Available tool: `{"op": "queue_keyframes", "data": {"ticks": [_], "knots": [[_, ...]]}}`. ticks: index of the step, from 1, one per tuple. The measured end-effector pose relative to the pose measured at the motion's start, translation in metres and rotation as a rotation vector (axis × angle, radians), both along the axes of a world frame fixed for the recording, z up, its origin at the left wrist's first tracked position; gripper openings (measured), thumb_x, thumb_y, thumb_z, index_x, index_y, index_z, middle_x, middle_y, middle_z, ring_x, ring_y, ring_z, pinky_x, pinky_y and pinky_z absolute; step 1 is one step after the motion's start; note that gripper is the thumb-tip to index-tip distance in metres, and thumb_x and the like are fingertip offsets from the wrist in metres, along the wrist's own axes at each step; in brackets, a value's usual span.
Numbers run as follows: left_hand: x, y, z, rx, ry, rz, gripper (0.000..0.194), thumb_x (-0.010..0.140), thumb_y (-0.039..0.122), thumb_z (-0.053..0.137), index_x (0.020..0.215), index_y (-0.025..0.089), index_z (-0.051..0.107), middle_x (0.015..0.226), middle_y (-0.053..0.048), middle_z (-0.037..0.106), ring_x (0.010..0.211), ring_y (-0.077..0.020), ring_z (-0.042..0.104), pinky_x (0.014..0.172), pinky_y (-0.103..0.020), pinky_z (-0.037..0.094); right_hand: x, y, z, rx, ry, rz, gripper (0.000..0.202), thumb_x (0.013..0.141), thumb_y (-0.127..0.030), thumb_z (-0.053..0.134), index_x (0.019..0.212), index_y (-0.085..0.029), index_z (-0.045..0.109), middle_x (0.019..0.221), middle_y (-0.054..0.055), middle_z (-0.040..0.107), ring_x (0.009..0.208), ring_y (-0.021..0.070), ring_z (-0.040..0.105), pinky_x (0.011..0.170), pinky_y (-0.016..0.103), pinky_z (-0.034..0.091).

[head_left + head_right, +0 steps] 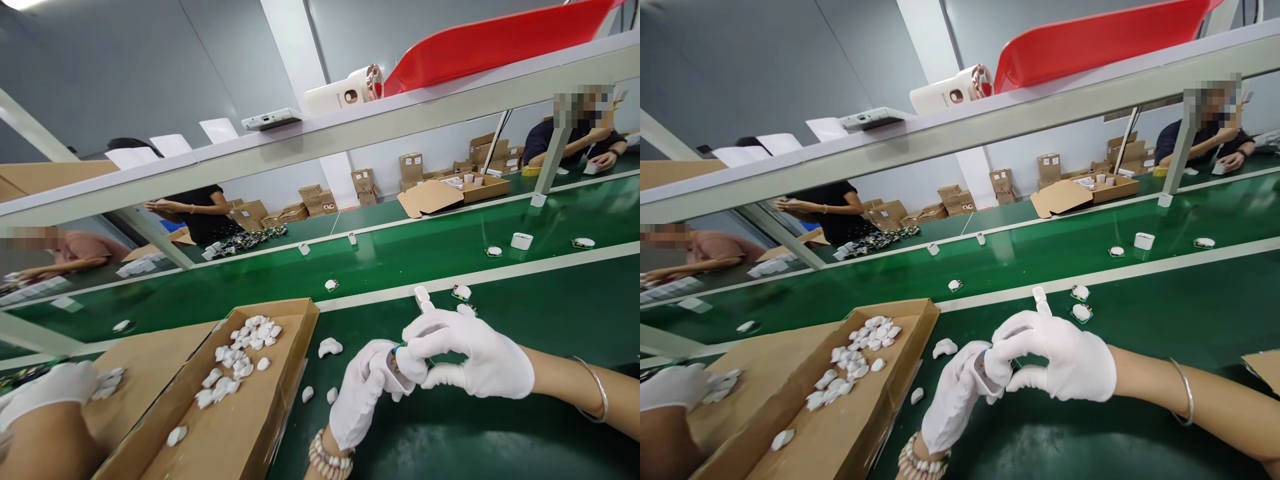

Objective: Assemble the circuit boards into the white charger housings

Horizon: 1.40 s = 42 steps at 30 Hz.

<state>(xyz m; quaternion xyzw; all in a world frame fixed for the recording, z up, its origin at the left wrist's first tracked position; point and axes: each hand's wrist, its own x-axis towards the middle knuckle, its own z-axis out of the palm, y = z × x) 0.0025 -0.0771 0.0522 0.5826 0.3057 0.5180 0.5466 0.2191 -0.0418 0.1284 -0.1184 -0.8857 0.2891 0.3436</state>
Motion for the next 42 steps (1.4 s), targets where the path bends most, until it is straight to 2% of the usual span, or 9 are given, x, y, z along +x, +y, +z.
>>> {"op": "queue_keyframes", "data": {"ticks": [2, 10, 16, 23, 27, 31, 36, 39, 42], "knots": [[0.000, 0.000, 0.000, -0.004, -0.001, 0.002, 0.049, 0.085, 0.061, 0.060, 0.102, 0.015, 0.065, 0.073, -0.006, 0.069, 0.053, -0.0110, 0.054, 0.053, -0.023, 0.046, -0.001, -0.001, 0.003, 0.011, -0.094, 0.014, 0.012, 0.091, -0.013, 0.064, 0.081, -0.018, 0.060, 0.088, 0.001, 0.061, 0.096, 0.0114, 0.058, 0.092, 0.023, 0.045], [0.001, -0.001, 0.000, -0.025, 0.003, 0.031, 0.050, 0.085, 0.061, 0.060, 0.102, 0.015, 0.068, 0.078, -0.007, 0.069, 0.054, -0.0110, 0.055, 0.053, -0.023, 0.047, -0.004, -0.003, 0.005, 0.054, -0.154, 0.010, 0.018, 0.096, -0.015, 0.056, 0.078, -0.017, 0.057, 0.082, 0.002, 0.059, 0.095, 0.0134, 0.054, 0.090, 0.026, 0.042], [0.000, -0.001, -0.001, -0.050, -0.001, 0.043, 0.046, 0.085, 0.057, 0.063, 0.102, 0.015, 0.068, 0.083, -0.007, 0.069, 0.058, -0.0112, 0.058, 0.056, -0.023, 0.049, -0.003, -0.002, 0.000, 0.121, -0.195, 0.011, 0.019, 0.100, -0.016, 0.047, 0.085, -0.018, 0.056, 0.082, 0.002, 0.055, 0.087, 0.0126, 0.051, 0.082, 0.025, 0.042], [0.002, 0.001, -0.004, -0.061, -0.023, -0.016, 0.048, 0.087, 0.057, 0.060, 0.104, 0.012, 0.064, 0.072, -0.006, 0.068, 0.052, -0.0098, 0.055, 0.051, -0.021, 0.046, -0.002, -0.005, 0.003, 0.096, -0.245, -0.027, 0.014, 0.098, -0.016, 0.051, 0.085, -0.019, 0.053, 0.088, 0.001, 0.053, 0.093, 0.0129, 0.051, 0.088, 0.026, 0.042], [0.002, 0.000, -0.002, -0.073, -0.049, -0.032, 0.049, 0.087, 0.058, 0.060, 0.104, 0.012, 0.063, 0.070, -0.006, 0.068, 0.050, -0.0100, 0.054, 0.050, -0.022, 0.045, 0.002, -0.009, 0.007, 0.043, -0.341, -0.100, 0.014, 0.089, -0.008, 0.056, 0.094, -0.020, 0.053, 0.098, 0.003, 0.053, 0.095, 0.0147, 0.051, 0.094, 0.034, 0.041], [0.002, -0.002, -0.002, -0.070, -0.076, -0.046, 0.049, 0.088, 0.059, 0.058, 0.104, 0.012, 0.063, 0.066, -0.005, 0.067, 0.049, -0.0093, 0.053, 0.050, -0.021, 0.043, 0.000, -0.006, 0.007, 0.068, -0.261, -0.053, 0.018, 0.081, -0.004, 0.058, 0.082, -0.020, 0.049, 0.092, 0.000, 0.051, 0.091, 0.0135, 0.050, 0.095, 0.034, 0.039], [0.002, -0.001, -0.003, -0.069, -0.104, -0.083, 0.049, 0.089, 0.059, 0.057, 0.100, 0.012, 0.062, 0.066, -0.006, 0.068, 0.049, -0.0083, 0.052, 0.049, -0.020, 0.042, -0.005, -0.001, 0.005, -0.022, -0.067, 0.131, 0.026, 0.075, 0.002, 0.053, 0.074, -0.020, 0.038, 0.076, -0.004, 0.052, 0.072, 0.0096, 0.046, 0.078, 0.023, 0.041], [0.003, -0.001, -0.001, -0.077, -0.110, -0.083, 0.049, 0.089, 0.059, 0.057, 0.102, 0.012, 0.062, 0.067, -0.006, 0.068, 0.049, -0.0080, 0.052, 0.048, -0.019, 0.042, -0.007, 0.000, 0.003, 0.007, 0.036, 0.131, 0.023, 0.073, 0.001, 0.052, 0.075, -0.020, 0.041, 0.072, -0.004, 0.052, 0.068, 0.0100, 0.045, 0.072, 0.023, 0.040], [0.004, 0.000, 0.000, -0.082, -0.098, -0.092, 0.050, 0.088, 0.060, 0.058, 0.100, 0.011, 0.063, 0.065, -0.006, 0.067, 0.049, -0.0085, 0.052, 0.048, -0.020, 0.043, -0.009, -0.002, 0.005, -0.003, 0.008, 0.131, 0.024, 0.073, 0.000, 0.050, 0.070, -0.020, 0.038, 0.069, -0.004, 0.051, 0.066, 0.0098, 0.046, 0.069, 0.023, 0.041]]}}
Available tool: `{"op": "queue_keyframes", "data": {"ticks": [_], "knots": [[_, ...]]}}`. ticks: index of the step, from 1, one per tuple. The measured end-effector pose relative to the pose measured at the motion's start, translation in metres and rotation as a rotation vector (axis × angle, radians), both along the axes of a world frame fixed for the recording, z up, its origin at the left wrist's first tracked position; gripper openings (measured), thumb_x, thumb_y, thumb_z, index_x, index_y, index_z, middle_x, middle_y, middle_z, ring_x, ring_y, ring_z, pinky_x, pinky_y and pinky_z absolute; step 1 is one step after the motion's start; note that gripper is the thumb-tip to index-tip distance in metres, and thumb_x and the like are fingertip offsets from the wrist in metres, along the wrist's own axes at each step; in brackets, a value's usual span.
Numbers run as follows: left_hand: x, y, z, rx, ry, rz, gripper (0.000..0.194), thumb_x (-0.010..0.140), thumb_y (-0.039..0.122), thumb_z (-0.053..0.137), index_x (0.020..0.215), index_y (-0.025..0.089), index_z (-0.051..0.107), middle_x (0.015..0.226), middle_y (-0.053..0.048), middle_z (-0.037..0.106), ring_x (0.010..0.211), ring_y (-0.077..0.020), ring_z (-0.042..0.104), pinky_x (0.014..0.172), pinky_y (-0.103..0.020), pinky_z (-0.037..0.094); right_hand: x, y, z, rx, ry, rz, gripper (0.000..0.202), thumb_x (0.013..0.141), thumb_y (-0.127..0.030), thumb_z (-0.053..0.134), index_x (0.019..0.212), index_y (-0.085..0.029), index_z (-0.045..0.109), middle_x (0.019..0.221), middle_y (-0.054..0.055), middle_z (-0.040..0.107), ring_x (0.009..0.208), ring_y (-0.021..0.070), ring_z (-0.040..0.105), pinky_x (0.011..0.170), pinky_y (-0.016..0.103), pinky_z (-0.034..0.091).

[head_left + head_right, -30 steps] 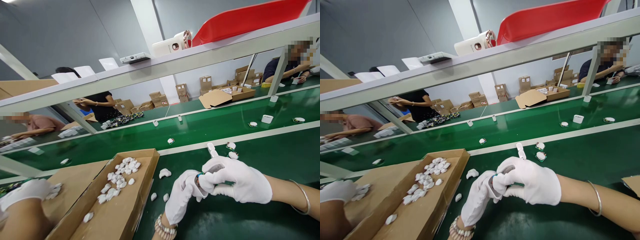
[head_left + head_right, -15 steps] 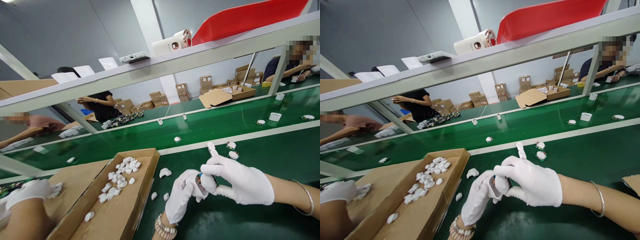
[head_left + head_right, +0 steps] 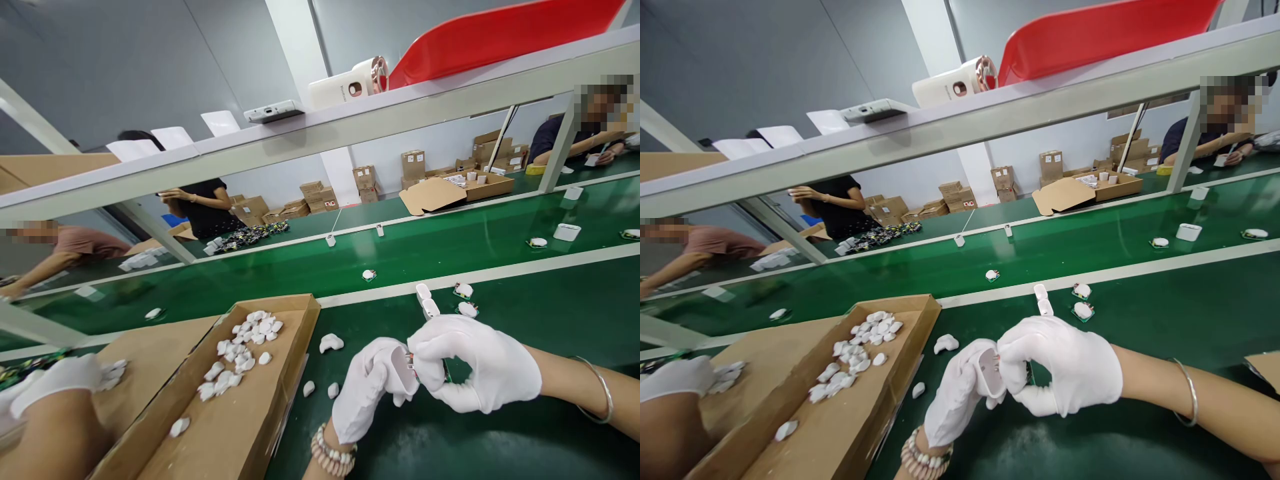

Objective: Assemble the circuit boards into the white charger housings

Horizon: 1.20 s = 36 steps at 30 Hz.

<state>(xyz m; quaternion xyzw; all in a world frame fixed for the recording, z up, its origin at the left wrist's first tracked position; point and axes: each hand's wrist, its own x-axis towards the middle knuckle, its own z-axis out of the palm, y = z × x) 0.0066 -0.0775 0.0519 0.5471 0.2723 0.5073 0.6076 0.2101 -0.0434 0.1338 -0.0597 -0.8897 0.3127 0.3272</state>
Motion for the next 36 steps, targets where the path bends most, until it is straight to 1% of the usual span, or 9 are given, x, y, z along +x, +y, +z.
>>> {"op": "queue_keyframes", "data": {"ticks": [4, 9, 12, 17, 20, 23, 26, 33, 36], "knots": [[0.000, -0.001, -0.001, -0.006, 0.040, 0.015, 0.053, 0.086, 0.062, 0.059, 0.099, 0.011, 0.062, 0.062, -0.005, 0.066, 0.047, -0.0097, 0.053, 0.049, -0.022, 0.043, 0.001, -0.001, 0.007, -0.037, -0.150, 0.042, 0.026, 0.079, 0.001, 0.050, 0.070, -0.020, 0.037, 0.078, -0.002, 0.056, 0.074, 0.0095, 0.052, 0.073, 0.021, 0.043], [-0.002, -0.002, -0.002, 0.002, 0.033, 0.011, 0.054, 0.086, 0.063, 0.058, 0.100, 0.011, 0.062, 0.062, -0.005, 0.065, 0.047, -0.0101, 0.052, 0.049, -0.022, 0.042, 0.012, 0.000, 0.001, 0.191, -0.136, -0.115, 0.009, 0.092, -0.012, 0.055, 0.085, -0.019, 0.056, 0.085, 0.002, 0.061, 0.095, 0.0148, 0.055, 0.091, 0.029, 0.042], [-0.003, -0.002, -0.001, 0.021, 0.043, 0.007, 0.051, 0.086, 0.062, 0.059, 0.100, 0.012, 0.063, 0.064, -0.005, 0.066, 0.048, -0.0102, 0.052, 0.048, -0.022, 0.042, 0.016, -0.001, -0.001, 0.191, -0.200, -0.157, 0.005, 0.092, -0.014, 0.059, 0.095, -0.018, 0.058, 0.095, 0.004, 0.062, 0.100, 0.0156, 0.055, 0.092, 0.030, 0.042], [-0.004, -0.003, -0.001, 0.016, 0.062, 0.019, 0.052, 0.085, 0.061, 0.061, 0.104, 0.012, 0.063, 0.065, -0.005, 0.066, 0.049, -0.0103, 0.054, 0.049, -0.021, 0.043, 0.013, -0.004, 0.010, 0.044, -0.346, -0.120, 0.014, 0.091, -0.014, 0.063, 0.084, -0.019, 0.053, 0.086, -0.002, 0.059, 0.083, 0.0114, 0.053, 0.078, 0.023, 0.041], [-0.004, -0.003, 0.001, 0.005, 0.082, 0.021, 0.052, 0.085, 0.061, 0.061, 0.103, 0.012, 0.064, 0.065, -0.005, 0.066, 0.049, -0.0100, 0.054, 0.048, -0.020, 0.043, 0.011, -0.004, 0.012, 0.091, -0.341, -0.084, 0.013, 0.093, -0.012, 0.056, 0.084, -0.019, 0.053, 0.085, -0.001, 0.057, 0.080, 0.0115, 0.050, 0.074, 0.022, 0.040], [-0.005, -0.003, 0.003, 0.018, 0.117, 0.049, 0.052, 0.085, 0.062, 0.061, 0.102, 0.013, 0.065, 0.072, -0.006, 0.067, 0.051, -0.0099, 0.055, 0.048, -0.019, 0.044, 0.012, -0.004, 0.006, 0.133, -0.306, -0.059, 0.009, 0.097, -0.014, 0.050, 0.090, -0.019, 0.054, 0.092, 0.001, 0.057, 0.080, 0.0113, 0.050, 0.076, 0.023, 0.040], [-0.006, -0.002, 0.003, 0.034, 0.161, 0.087, 0.051, 0.085, 0.061, 0.060, 0.101, 0.013, 0.066, 0.081, -0.008, 0.068, 0.053, -0.0096, 0.056, 0.050, -0.021, 0.046, 0.013, -0.004, 0.000, 0.172, -0.297, -0.098, 0.011, 0.100, -0.020, 0.046, 0.092, -0.020, 0.054, 0.093, 0.002, 0.056, 0.079, 0.0119, 0.049, 0.076, 0.024, 0.040], [-0.004, -0.003, 0.000, -0.055, 0.142, 0.078, 0.050, 0.085, 0.057, 0.063, 0.105, 0.012, 0.065, 0.087, -0.010, 0.069, 0.055, -0.0115, 0.057, 0.050, -0.023, 0.047, 0.015, -0.009, -0.011, 0.254, -0.365, -0.216, 0.015, 0.101, -0.026, 0.044, 0.095, -0.021, 0.057, 0.096, 0.003, 0.054, 0.079, 0.0138, 0.047, 0.075, 0.027, 0.040], [-0.003, -0.003, 0.000, -0.055, 0.149, 0.090, 0.050, 0.085, 0.057, 0.063, 0.105, 0.011, 0.064, 0.088, -0.011, 0.069, 0.056, -0.0117, 0.058, 0.050, -0.022, 0.047, 0.017, -0.013, -0.013, 0.299, -0.364, -0.277, 0.013, 0.101, -0.026, 0.044, 0.098, -0.022, 0.057, 0.101, 0.005, 0.054, 0.084, 0.0153, 0.049, 0.080, 0.029, 0.042]]}}
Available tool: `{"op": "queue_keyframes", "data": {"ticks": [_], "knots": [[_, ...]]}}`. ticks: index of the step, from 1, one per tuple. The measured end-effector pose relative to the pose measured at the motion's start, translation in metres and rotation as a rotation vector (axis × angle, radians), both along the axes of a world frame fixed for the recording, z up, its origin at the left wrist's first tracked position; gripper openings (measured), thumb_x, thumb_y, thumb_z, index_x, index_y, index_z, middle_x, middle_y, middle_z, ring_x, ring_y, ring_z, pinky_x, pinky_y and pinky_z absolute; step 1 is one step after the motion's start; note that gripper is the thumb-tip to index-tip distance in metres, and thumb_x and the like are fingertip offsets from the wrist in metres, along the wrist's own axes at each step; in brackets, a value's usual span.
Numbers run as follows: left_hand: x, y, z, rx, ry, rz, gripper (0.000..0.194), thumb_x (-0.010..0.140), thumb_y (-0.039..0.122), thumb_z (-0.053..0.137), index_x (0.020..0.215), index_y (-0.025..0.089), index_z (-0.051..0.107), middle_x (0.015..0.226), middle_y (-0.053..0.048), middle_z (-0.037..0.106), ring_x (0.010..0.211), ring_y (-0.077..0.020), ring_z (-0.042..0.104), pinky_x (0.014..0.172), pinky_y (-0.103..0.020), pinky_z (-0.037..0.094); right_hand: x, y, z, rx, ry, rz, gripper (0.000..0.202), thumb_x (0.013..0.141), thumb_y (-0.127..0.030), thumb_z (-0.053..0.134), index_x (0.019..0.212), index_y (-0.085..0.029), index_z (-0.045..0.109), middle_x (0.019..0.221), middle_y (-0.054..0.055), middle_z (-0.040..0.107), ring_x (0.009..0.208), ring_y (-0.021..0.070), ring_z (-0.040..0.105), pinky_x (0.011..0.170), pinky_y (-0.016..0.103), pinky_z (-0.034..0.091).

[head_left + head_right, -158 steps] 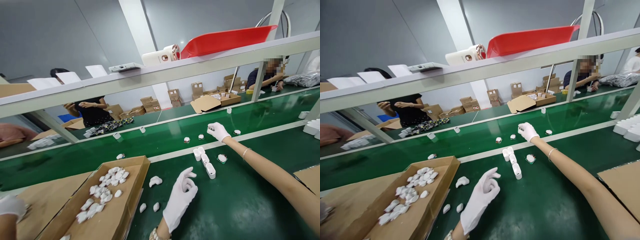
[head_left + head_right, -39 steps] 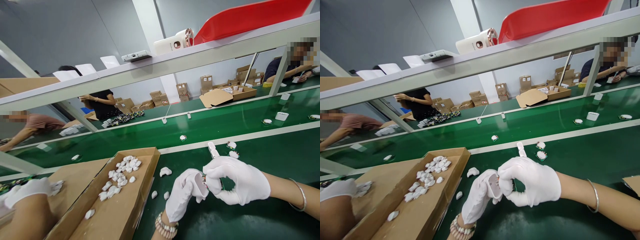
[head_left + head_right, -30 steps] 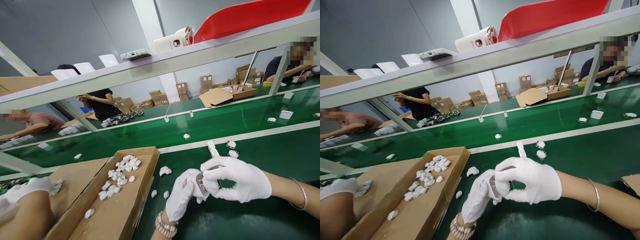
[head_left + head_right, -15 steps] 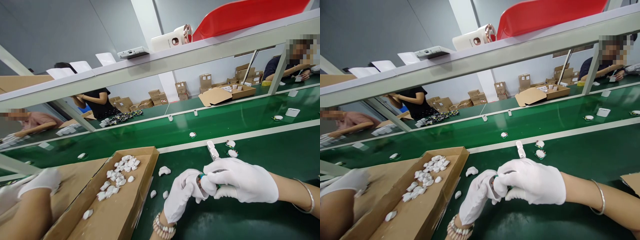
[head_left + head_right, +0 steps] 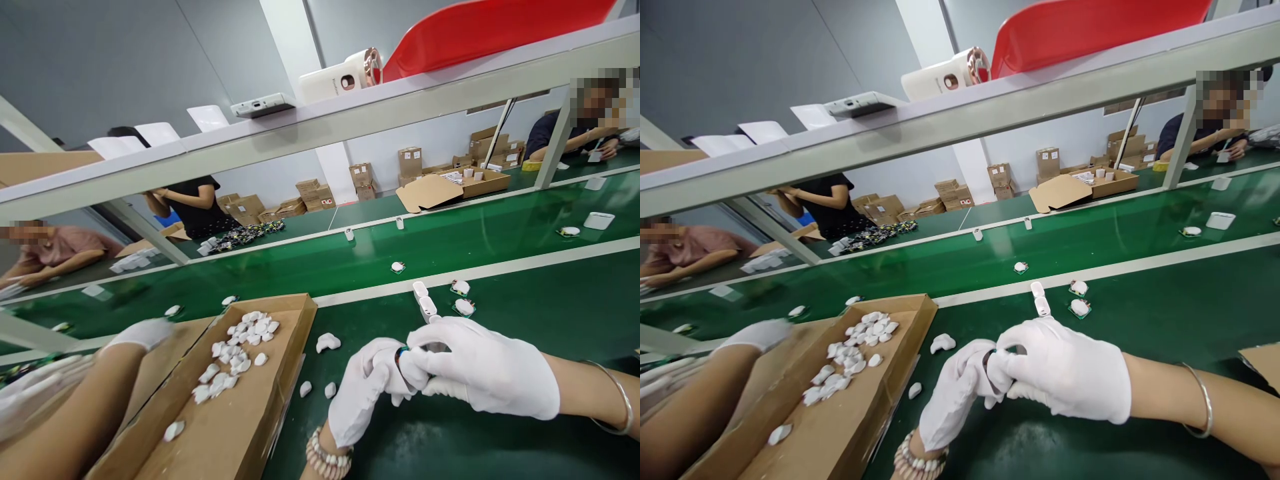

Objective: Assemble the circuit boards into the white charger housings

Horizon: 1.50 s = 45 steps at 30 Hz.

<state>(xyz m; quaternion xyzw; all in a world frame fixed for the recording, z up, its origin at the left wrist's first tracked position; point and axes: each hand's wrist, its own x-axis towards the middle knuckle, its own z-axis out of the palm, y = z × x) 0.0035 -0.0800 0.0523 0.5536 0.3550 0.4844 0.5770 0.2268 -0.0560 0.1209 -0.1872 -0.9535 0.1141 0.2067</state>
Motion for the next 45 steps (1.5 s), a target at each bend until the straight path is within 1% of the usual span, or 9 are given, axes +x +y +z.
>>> {"op": "queue_keyframes", "data": {"ticks": [4, 12, 16, 18, 22, 25, 29, 38, 45], "knots": [[0.000, 0.000, 0.000, 0.011, -0.005, -0.023, 0.050, 0.086, 0.057, 0.062, 0.106, 0.012, 0.064, 0.073, -0.006, 0.067, 0.050, -0.0100, 0.054, 0.047, -0.021, 0.044, 0.000, -0.003, 0.000, 0.045, 0.005, -0.020, 0.011, 0.099, -0.020, 0.046, 0.101, -0.022, 0.056, 0.105, 0.006, 0.056, 0.087, 0.0174, 0.050, 0.084, 0.033, 0.045], [0.001, -0.002, -0.001, -0.010, 0.065, -0.010, 0.055, 0.088, 0.063, 0.053, 0.108, 0.013, 0.061, 0.080, -0.008, 0.067, 0.059, -0.0142, 0.058, 0.056, -0.027, 0.049, -0.006, 0.000, -0.003, 0.081, 0.015, -0.027, 0.011, 0.098, -0.022, 0.051, 0.097, -0.019, 0.061, 0.098, 0.008, 0.059, 0.082, 0.0199, 0.055, 0.081, 0.038, 0.048], [0.009, 0.000, -0.001, 0.087, 0.237, 0.008, 0.068, 0.054, 0.048, 0.090, 0.105, 0.017, 0.058, 0.096, -0.007, 0.064, 0.079, -0.0193, 0.060, 0.074, -0.032, 0.050, -0.010, 0.001, -0.003, 0.043, -0.036, -0.051, 0.009, 0.094, -0.026, 0.060, 0.098, -0.019, 0.065, 0.097, 0.008, 0.060, 0.083, 0.0211, 0.055, 0.078, 0.038, 0.047], [0.015, 0.001, 0.000, 0.142, 0.394, 0.102, 0.055, 0.050, 0.026, 0.092, 0.093, 0.018, 0.058, 0.095, -0.004, 0.062, 0.083, -0.0196, 0.056, 0.078, -0.032, 0.048, -0.013, 0.003, -0.004, -0.020, -0.065, -0.070, 0.015, 0.088, -0.032, 0.069, 0.096, -0.021, 0.067, 0.094, 0.007, 0.058, 0.083, 0.0212, 0.055, 0.078, 0.038, 0.046], [0.026, 0.000, 0.006, 0.243, 0.561, 0.148, 0.028, 0.064, 0.006, 0.070, 0.086, 0.019, 0.059, 0.085, -0.002, 0.064, 0.077, -0.0190, 0.058, 0.073, -0.033, 0.050, -0.019, 0.009, -0.007, -0.220, -0.008, -0.051, 0.040, 0.070, -0.048, 0.083, 0.098, -0.023, 0.069, 0.100, 0.006, 0.057, 0.095, 0.0236, 0.053, 0.086, 0.042, 0.045], [0.029, -0.004, 0.014, 0.330, 0.475, 0.067, 0.042, 0.063, 0.004, 0.068, 0.100, 0.022, 0.065, 0.098, -0.005, 0.069, 0.090, -0.0246, 0.064, 0.084, -0.038, 0.054, -0.021, 0.016, -0.013, -0.401, 0.089, 0.034, 0.047, 0.067, -0.052, 0.084, 0.103, -0.026, 0.070, 0.122, 0.008, 0.051, 0.112, 0.0274, 0.049, 0.097, 0.046, 0.042], [0.028, -0.007, 0.015, 0.313, 0.483, 0.097, 0.030, 0.067, 0.009, 0.068, 0.094, 0.022, 0.068, 0.087, -0.004, 0.069, 0.083, -0.0250, 0.066, 0.077, -0.037, 0.056, -0.022, 0.017, -0.021, -0.609, 0.188, 0.145, 0.036, 0.073, -0.046, 0.081, 0.100, -0.024, 0.071, 0.126, 0.006, 0.051, 0.118, 0.0242, 0.051, 0.105, 0.042, 0.039], [0.023, -0.004, 0.002, 0.478, 0.477, 0.082, 0.006, 0.070, 0.017, 0.062, 0.075, 0.020, 0.058, 0.071, -0.002, 0.060, 0.068, -0.0187, 0.060, 0.073, -0.034, 0.055, -0.019, 0.006, -0.012, -0.285, 0.193, 0.255, 0.018, 0.087, -0.025, 0.067, 0.101, -0.017, 0.059, 0.118, 0.010, 0.057, 0.126, 0.0229, 0.044, 0.110, 0.041, 0.031], [0.022, -0.008, 0.003, 0.418, 0.521, 0.076, 0.018, 0.067, 0.017, 0.069, 0.083, 0.019, 0.064, 0.080, -0.004, 0.065, 0.074, -0.0208, 0.062, 0.072, -0.034, 0.054, -0.022, 0.004, -0.026, -0.733, 0.277, 0.185, 0.027, 0.082, -0.032, 0.073, 0.103, -0.018, 0.063, 0.133, 0.012, 0.047, 0.137, 0.0272, 0.036, 0.111, 0.044, 0.035]]}}
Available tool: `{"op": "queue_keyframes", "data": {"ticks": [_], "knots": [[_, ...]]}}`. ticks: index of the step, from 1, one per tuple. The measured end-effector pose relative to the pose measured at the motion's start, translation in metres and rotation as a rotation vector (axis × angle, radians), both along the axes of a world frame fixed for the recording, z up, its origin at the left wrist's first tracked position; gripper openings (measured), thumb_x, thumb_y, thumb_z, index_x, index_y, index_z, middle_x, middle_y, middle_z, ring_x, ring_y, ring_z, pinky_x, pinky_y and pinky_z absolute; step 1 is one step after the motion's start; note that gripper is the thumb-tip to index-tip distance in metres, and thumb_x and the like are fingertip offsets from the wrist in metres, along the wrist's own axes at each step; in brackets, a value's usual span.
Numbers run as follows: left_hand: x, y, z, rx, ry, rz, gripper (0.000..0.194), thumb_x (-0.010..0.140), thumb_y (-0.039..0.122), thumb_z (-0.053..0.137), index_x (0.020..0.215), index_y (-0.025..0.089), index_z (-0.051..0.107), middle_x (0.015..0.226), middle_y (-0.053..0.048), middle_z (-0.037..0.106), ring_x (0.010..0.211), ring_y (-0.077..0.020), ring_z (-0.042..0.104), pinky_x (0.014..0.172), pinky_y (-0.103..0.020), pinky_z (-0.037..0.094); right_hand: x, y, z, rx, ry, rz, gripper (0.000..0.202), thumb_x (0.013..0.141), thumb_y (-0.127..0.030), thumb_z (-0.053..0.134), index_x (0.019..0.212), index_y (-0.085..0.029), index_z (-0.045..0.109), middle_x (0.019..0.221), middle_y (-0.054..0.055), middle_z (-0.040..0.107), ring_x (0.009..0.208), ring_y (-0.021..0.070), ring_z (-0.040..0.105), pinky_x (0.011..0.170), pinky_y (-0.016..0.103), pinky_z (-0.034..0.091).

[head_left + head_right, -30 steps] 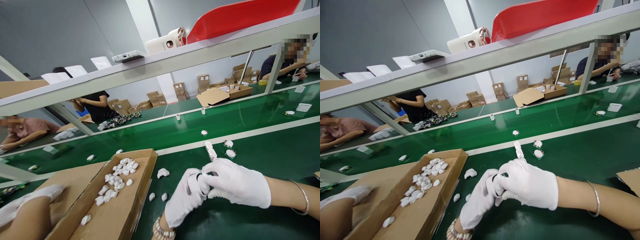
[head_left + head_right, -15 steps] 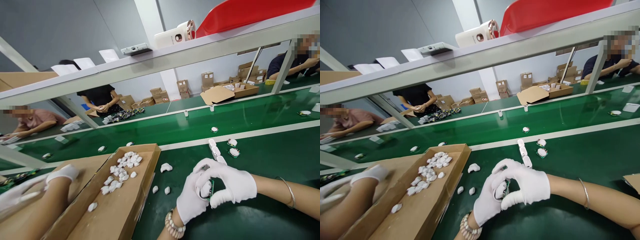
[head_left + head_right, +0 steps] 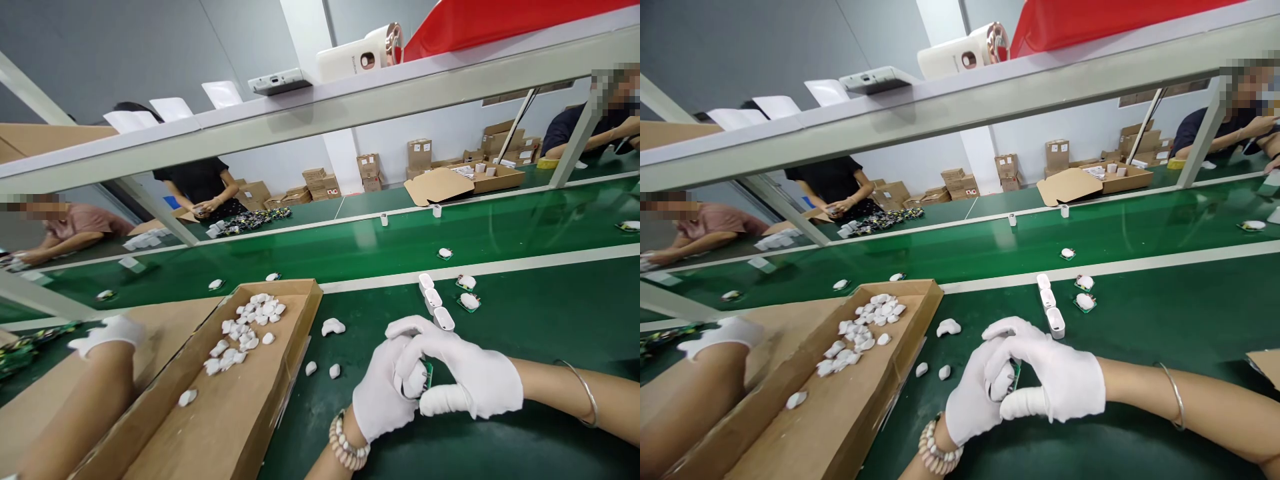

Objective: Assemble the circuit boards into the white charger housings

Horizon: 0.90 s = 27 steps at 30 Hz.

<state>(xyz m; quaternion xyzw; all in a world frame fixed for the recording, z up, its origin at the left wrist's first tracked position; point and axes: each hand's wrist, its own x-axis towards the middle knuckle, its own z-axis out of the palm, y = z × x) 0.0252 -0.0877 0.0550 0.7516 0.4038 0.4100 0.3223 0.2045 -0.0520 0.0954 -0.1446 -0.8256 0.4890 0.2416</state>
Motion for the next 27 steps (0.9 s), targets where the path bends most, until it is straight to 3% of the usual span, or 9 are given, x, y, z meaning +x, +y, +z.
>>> {"op": "queue_keyframes", "data": {"ticks": [3, 5, 7, 9, 15, 18, 21, 24, 27], "knots": [[-0.001, 0.002, -0.008, -0.025, 0.003, -0.028, 0.023, 0.063, 0.014, 0.069, 0.085, 0.020, 0.064, 0.081, -0.004, 0.065, 0.075, -0.0205, 0.061, 0.071, -0.033, 0.054, -0.006, 0.002, -0.012, -0.210, 0.074, -0.018, 0.059, 0.069, -0.028, 0.084, 0.121, -0.019, 0.056, 0.138, 0.011, 0.043, 0.135, 0.0273, 0.039, 0.113, 0.044, 0.033], [-0.003, 0.003, -0.016, -0.068, 0.030, -0.065, 0.025, 0.060, 0.012, 0.070, 0.083, 0.021, 0.063, 0.079, -0.002, 0.064, 0.074, -0.0202, 0.061, 0.073, -0.033, 0.055, -0.011, 0.005, -0.019, -0.443, 0.073, 0.002, 0.085, 0.060, -0.024, 0.088, 0.135, -0.022, 0.048, 0.135, 0.010, 0.047, 0.128, 0.0259, 0.047, 0.110, 0.043, 0.037], [-0.003, 0.004, -0.024, -0.099, 0.055, -0.088, 0.032, 0.055, 0.010, 0.072, 0.084, 0.021, 0.063, 0.080, -0.002, 0.065, 0.075, -0.0208, 0.061, 0.076, -0.035, 0.055, -0.015, 0.006, -0.023, -0.732, 0.056, 0.031, 0.096, 0.055, -0.021, 0.090, 0.140, -0.023, 0.044, 0.122, 0.007, 0.058, 0.118, 0.0243, 0.055, 0.101, 0.039, 0.045], [-0.002, 0.004, -0.029, -0.108, 0.063, -0.080, 0.037, 0.054, 0.009, 0.074, 0.088, 0.021, 0.063, 0.085, -0.003, 0.066, 0.079, -0.0224, 0.062, 0.079, -0.038, 0.056, -0.018, 0.005, -0.024, -0.915, 0.046, 0.025, 0.097, 0.051, -0.019, 0.091, 0.138, -0.021, 0.048, 0.109, 0.005, 0.064, 0.107, 0.0228, 0.061, 0.091, 0.034, 0.050], [0.003, 0.002, -0.027, -0.259, -0.070, -0.096, 0.030, 0.067, 0.018, 0.074, 0.095, 0.025, 0.065, 0.098, -0.004, 0.069, 0.096, -0.0257, 0.065, 0.088, -0.038, 0.055, -0.020, 0.003, -0.021, -0.960, 0.019, -0.057, 0.088, 0.047, -0.016, 0.091, 0.129, -0.017, 0.058, 0.091, 0.001, 0.067, 0.087, 0.0172, 0.064, 0.077, 0.027, 0.053], [-0.004, 0.002, -0.028, -0.377, -0.124, -0.126, 0.011, 0.078, 0.030, 0.068, 0.088, 0.025, 0.065, 0.082, -0.001, 0.068, 0.087, -0.0215, 0.068, 0.075, -0.032, 0.057, -0.018, 0.006, -0.016, -0.896, -0.015, -0.056, 0.087, 0.050, -0.017, 0.090, 0.131, -0.016, 0.056, 0.094, 0.001, 0.068, 0.089, 0.0169, 0.064, 0.084, 0.030, 0.052], [-0.011, 0.002, -0.032, -0.416, -0.142, -0.117, 0.015, 0.086, 0.038, 0.059, 0.080, 0.025, 0.063, 0.066, 0.000, 0.061, 0.076, -0.0194, 0.067, 0.065, -0.029, 0.055, -0.016, 0.009, -0.011, -0.818, -0.043, -0.043, 0.075, 0.060, -0.024, 0.085, 0.130, -0.017, 0.059, 0.103, 0.004, 0.068, 0.102, 0.0198, 0.062, 0.094, 0.034, 0.049], [-0.008, 0.001, -0.032, -0.389, -0.136, -0.091, 0.013, 0.083, 0.035, 0.061, 0.075, 0.024, 0.062, 0.065, -0.001, 0.060, 0.074, -0.0203, 0.065, 0.062, -0.029, 0.054, -0.017, 0.008, -0.012, -0.871, -0.038, -0.047, 0.069, 0.060, -0.019, 0.082, 0.126, -0.018, 0.063, 0.104, 0.004, 0.069, 0.102, 0.0195, 0.063, 0.092, 0.032, 0.049], [0.001, -0.001, -0.027, -0.336, -0.108, -0.065, 0.007, 0.074, 0.026, 0.068, 0.075, 0.023, 0.062, 0.074, -0.003, 0.063, 0.078, -0.0217, 0.062, 0.067, -0.031, 0.053, -0.021, 0.003, -0.019, -0.978, 0.019, -0.080, 0.066, 0.056, -0.011, 0.079, 0.120, -0.019, 0.068, 0.092, 0.001, 0.071, 0.092, 0.0176, 0.065, 0.085, 0.030, 0.051]]}}
